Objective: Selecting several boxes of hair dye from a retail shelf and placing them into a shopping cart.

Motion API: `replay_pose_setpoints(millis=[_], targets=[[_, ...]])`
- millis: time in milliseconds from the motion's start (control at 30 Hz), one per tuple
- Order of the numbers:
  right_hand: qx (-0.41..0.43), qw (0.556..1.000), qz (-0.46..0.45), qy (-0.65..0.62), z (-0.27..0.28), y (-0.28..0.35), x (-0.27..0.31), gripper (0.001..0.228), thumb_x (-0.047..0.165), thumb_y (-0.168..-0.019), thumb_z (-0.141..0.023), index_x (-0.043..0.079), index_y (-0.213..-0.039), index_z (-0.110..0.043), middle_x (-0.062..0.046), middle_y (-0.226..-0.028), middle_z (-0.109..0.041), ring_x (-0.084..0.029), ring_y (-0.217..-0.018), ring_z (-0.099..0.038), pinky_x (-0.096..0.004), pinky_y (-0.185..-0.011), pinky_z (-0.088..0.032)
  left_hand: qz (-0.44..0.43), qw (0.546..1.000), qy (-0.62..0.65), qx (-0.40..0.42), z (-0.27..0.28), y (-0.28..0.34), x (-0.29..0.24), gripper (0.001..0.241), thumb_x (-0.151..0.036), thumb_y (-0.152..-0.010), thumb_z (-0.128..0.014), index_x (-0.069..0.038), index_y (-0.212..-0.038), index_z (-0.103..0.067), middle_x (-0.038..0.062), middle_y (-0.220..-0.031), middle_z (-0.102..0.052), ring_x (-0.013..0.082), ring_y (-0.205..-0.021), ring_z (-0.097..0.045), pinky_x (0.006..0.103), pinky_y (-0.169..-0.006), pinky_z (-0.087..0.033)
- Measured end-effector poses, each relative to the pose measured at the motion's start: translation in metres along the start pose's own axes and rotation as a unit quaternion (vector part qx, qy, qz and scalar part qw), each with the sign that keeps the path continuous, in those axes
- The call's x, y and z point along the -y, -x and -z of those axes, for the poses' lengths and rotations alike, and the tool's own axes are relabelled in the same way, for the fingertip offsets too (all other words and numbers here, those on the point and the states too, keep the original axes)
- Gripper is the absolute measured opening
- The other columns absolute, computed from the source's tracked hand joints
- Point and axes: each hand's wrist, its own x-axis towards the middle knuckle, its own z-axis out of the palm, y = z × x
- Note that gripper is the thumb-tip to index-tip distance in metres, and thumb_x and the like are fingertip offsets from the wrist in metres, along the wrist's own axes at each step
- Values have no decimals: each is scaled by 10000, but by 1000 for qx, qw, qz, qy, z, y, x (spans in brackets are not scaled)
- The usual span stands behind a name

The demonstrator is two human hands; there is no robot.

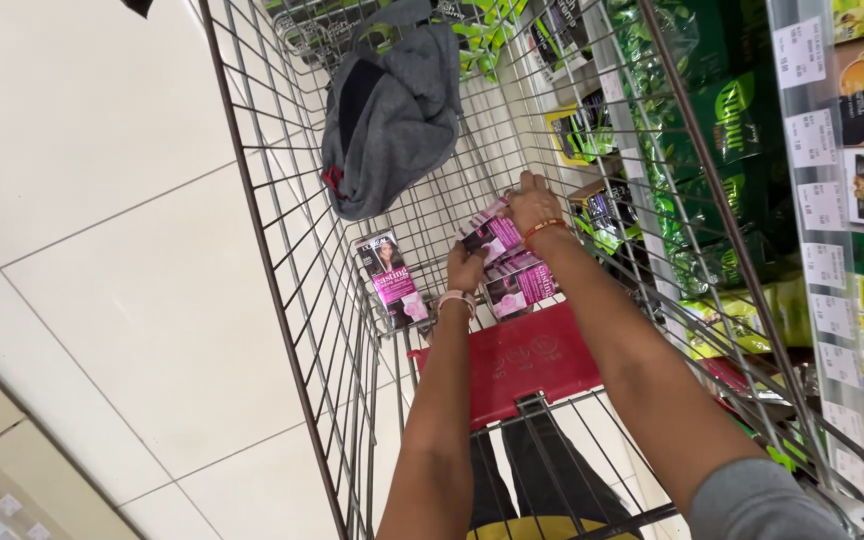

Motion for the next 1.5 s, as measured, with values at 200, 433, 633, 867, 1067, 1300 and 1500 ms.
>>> replay_pose_setpoints(millis=[200,433,633,867,1067,1300,1500], targets=[[31,999,-8,27,13,-7,16,337,429,-879,-751,122,-1003,-816,-129,-1314,-549,-315,-1310,-476,-511,-1036,-476,-116,989,84,-22,10,-6,-1,136,-3,-860,-614,40,-972,-678,35,-866,-693,90,-759,-623,252,-691,-482],[150,983,-52,94,67,7,38,796,455,-744,-845,92,-1388,-550,-142,-1404,-472,-330,-1363,-380,-480,-1027,-454,-22,985,-27,-167,9,-12,4,245,-42,-910,-706,186,-935,-620,63,-774,-522,131,-680,-410,325,-574,-349],[64,952,179,240,30,7,4,851,127,-818,-799,196,-1569,-405,-140,-1371,-559,-312,-1302,-511,-531,-984,-477,-36,993,104,-36,7,-13,7,355,15,-825,-625,73,-1169,-691,8,-932,-731,65,-765,-629,219,-692,-489],[170,965,143,137,50,14,6,795,133,-719,-818,155,-1434,-472,-115,-1387,-530,-300,-1334,-489,-509,-1067,-438,-69,987,-49,-134,-9,34,-40,338,-43,-815,-612,63,-1105,-748,41,-802,-719,111,-664,-572,266,-602,-454],[152,970,138,132,17,19,-9,584,56,-867,-676,134,-1423,-514,-137,-1405,-555,-311,-1297,-561,-429,-1017,-526,-32,977,-152,-143,-10,38,-20,430,-59,-807,-614,109,-1197,-681,120,-807,-704,136,-668,-606,295,-607,-500],[70,986,117,94,33,28,-6,748,7,-758,-677,73,-1464,-439,-165,-1394,-521,-325,-1250,-549,-410,-977,-531,-127,980,-110,-107,50,-13,64,493,-25,-833,-636,116,-1305,-636,212,-1218,-710,239,-1069,-710,325,-918,-556],[85,990,72,85,103,48,-1,612,76,-781,-785,55,-1349,-557,-147,-1354,-584,-313,-1277,-592,-416,-990,-547,-93,964,-194,-154,53,19,2,452,0,-813,-655,88,-1254,-704,240,-1179,-767,262,-1002,-749,323,-889,-584]])
